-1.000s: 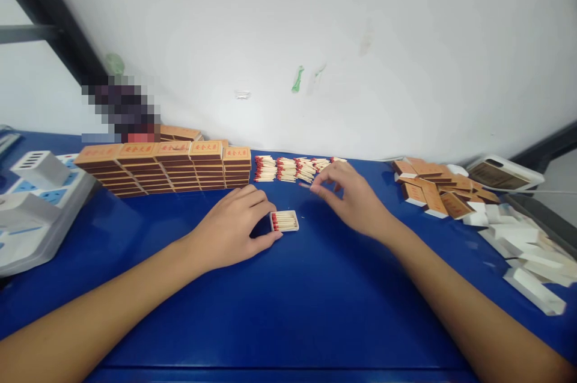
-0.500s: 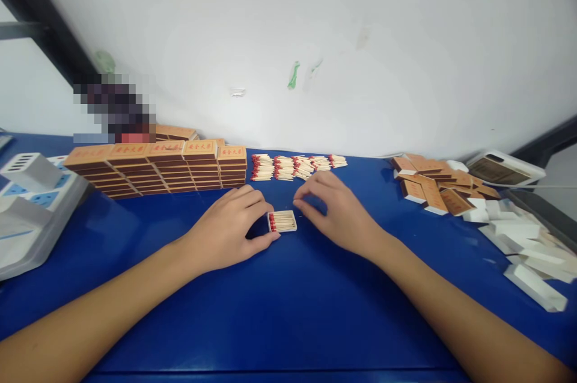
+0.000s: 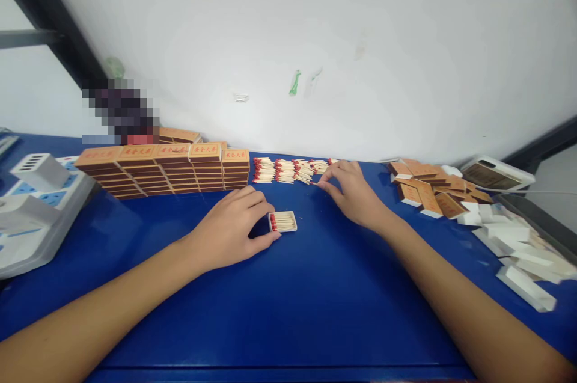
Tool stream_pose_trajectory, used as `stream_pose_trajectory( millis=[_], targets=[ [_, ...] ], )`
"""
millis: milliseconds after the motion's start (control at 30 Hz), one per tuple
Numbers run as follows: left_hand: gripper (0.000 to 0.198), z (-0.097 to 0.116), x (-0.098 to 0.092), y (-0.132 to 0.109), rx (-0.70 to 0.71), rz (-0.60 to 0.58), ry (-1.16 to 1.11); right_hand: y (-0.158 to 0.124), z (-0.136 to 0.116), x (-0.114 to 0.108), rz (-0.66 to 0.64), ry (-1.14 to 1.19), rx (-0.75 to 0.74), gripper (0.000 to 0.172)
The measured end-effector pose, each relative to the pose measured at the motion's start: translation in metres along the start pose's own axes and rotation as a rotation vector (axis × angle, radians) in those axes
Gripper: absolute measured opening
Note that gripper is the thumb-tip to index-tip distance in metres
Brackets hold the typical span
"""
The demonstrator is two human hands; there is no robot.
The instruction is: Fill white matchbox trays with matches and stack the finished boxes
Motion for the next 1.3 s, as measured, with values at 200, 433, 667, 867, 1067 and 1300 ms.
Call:
stream_pose_trajectory(
  millis=[200,433,667,867,1067,1300],
  targets=[
    [0.029,0.0,0.003,0.0,0.008,0.007,-0.008,-0.016,-0.09,-0.006,-0.092,0.22,-0.108,0.009],
    [0.025,0.001,0.002,0.001,0.001,-0.004,-0.021,-0.025,-0.101,0.005,-0.149,0.225,-0.123,0.008],
    [0.029,0.0,0.001,0.0,0.006,0.004,-0.014,-0.01,-0.055,0.004,0.037,0.107,-0.072,0.008],
    [0.028,0.004,0.001,0.0,0.023,0.001,-0.035,0.002,-0.011,0.019,0.119,-0.015,-0.047,0.004],
    [0.029,0.004,0.0,0.001,0.029,-0.001,-0.036,0.002,-0.013,0.026,0.073,-0.064,-0.067,0.011],
    [0.03,-0.001,0.001,0.0,0.009,0.019,0.012,-0.001,-0.043,-0.005,-0.039,0.171,-0.12,0.007]
  ],
)
Point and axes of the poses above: each hand's wrist, its own y-axis towards the middle knuckle, its own x-axis out of the palm, z = x × y, the point moved 2 cm from there along y, towards the middle knuckle, and after that the axes turned 12 degrees about z, right-handed, at the moved point
